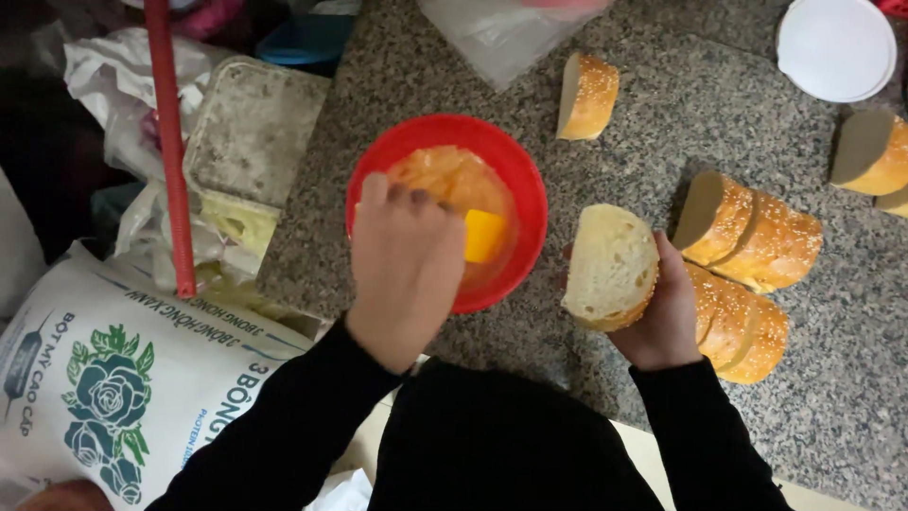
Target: Spreading a thick mixture onto bread slices using a spatula
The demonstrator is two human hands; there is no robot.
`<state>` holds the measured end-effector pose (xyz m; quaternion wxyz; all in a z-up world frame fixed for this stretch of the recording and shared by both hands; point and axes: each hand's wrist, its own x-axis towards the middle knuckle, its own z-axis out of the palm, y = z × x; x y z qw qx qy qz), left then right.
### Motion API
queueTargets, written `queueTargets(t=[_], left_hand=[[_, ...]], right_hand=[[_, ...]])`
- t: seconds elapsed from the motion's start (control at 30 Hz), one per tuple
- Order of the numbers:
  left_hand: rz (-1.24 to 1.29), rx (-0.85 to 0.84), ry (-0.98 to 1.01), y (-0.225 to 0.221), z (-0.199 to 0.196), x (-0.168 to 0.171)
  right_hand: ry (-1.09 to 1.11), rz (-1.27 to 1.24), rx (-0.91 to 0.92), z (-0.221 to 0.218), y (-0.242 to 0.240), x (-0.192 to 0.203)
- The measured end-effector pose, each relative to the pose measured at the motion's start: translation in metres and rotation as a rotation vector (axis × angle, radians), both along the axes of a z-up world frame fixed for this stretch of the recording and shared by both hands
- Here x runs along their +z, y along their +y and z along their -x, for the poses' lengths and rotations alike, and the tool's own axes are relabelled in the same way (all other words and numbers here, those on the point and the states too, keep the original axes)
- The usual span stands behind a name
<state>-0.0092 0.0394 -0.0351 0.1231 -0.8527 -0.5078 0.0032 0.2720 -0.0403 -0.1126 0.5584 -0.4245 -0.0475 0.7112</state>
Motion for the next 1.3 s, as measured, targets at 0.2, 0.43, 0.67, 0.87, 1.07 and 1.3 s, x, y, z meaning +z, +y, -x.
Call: queueTargets(t=[0.2,0.43,0.67,0.87,1.07,1.3], left_hand=[[0.066,0.039,0.097,-0.007,-0.019,-0.002],[-0.028,-0.044,-0.151,-0.005,-0.005,0.007],[-0.077,-0.011,-0.135,-0.008,-0.005,0.001],[-0.023,-0.034,-0.249,-0.010,0.001,0.004],[0.053,0.016,-0.305,0.002,0.031,0.001],[-0.092,-0.128,-0.424,-0.005,0.041,0.064]], right_hand=[[0.050,-0.054,-0.005,-0.001,-0.004,-0.009],[0.019,0.087,-0.017,-0.014,-0.005,-0.032],[0.041,0.103,-0.079,0.004,-0.003,-0.006],[-0.128,0.151,-0.037,0.015,-0.003,0.012],[-0.131,0.182,-0.089,0.002,0.002,-0.020],[-0.086,0.076,-0.211,0.019,0.027,-0.004]])
